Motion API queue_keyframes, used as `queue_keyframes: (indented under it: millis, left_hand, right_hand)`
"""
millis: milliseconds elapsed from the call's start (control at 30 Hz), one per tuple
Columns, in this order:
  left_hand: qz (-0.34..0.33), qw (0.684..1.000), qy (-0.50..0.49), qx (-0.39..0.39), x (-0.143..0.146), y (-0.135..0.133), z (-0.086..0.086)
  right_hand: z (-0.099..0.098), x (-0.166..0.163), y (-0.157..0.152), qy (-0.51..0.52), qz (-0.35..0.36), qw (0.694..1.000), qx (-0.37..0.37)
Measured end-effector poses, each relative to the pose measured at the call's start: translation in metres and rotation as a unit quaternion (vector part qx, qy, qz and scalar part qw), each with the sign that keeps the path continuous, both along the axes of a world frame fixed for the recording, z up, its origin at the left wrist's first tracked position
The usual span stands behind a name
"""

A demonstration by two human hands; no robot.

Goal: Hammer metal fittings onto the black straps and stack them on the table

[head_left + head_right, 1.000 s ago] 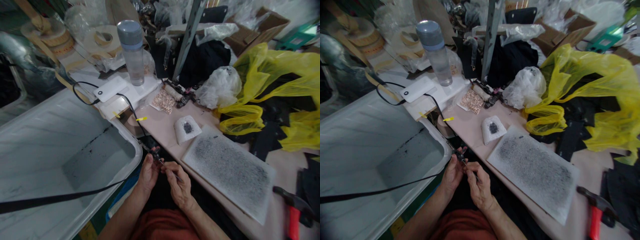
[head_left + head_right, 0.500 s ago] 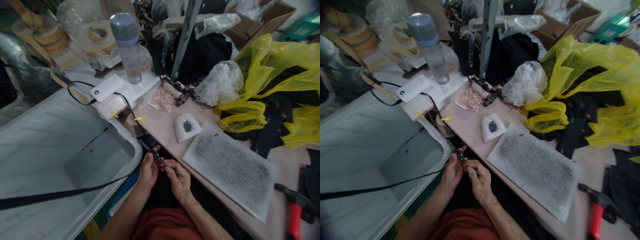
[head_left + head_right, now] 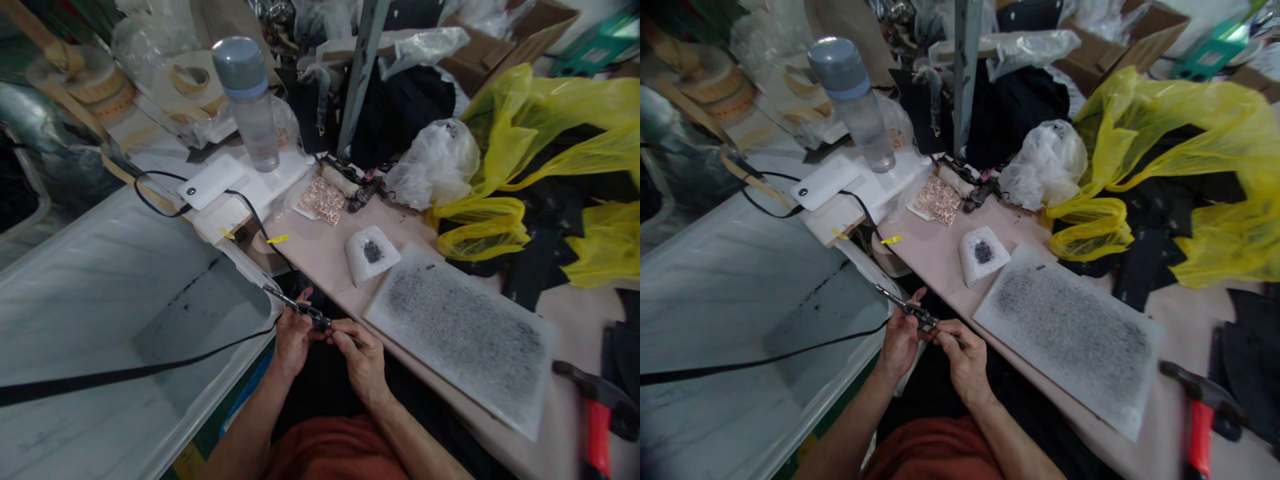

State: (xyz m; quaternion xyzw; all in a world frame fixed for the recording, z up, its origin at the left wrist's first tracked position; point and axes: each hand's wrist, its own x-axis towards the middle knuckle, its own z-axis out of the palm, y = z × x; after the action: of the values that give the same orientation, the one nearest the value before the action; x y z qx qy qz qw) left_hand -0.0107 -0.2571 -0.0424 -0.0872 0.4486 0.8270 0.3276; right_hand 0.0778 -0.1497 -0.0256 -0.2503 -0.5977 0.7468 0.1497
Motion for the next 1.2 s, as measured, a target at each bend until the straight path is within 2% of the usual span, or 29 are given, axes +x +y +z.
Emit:
queue_keyframes:
  millis: [100,367,533,633,800,1000,1200]
  left_hand:
    - [-0.003,0.999,0.033,-0.029,-0.002,-0.003,0.001]
    - [-0.006,0.995,0.093,-0.047,0.0,-0.002,0.007]
    - [0.048,0.992,0.102,-0.057,0.001,-0.001,0.021]
    - [0.083,0.989,0.103,-0.065,-0.001,-0.001,0.026]
    - [0.082,0.992,0.078,-0.057,-0.003,0.001,0.028]
    - [0.054,0.997,0.06,-0.013,-0.003,0.007,0.038]
    - [0.055,0.992,0.086,-0.079,-0.006,0.012,0.045]
  right_hand:
    - [-0.002,0.0,-0.001,-0.022,-0.012,0.999,-0.045]
    - [-0.006,0.004,-0.005,-0.023,-0.054,0.992,-0.115]
    - [0.002,-0.001,-0.002,-0.022,-0.064,0.977,-0.2]
    - [0.008,-0.004,0.0,-0.011,-0.045,0.969,-0.244]
    - [0.01,-0.007,-0.001,0.013,-0.031,0.973,-0.227]
    - [0.009,-0.006,-0.001,0.017,-0.018,0.99,-0.138]
    - [0.009,-0.009,0.003,-0.028,-0.048,0.993,-0.099]
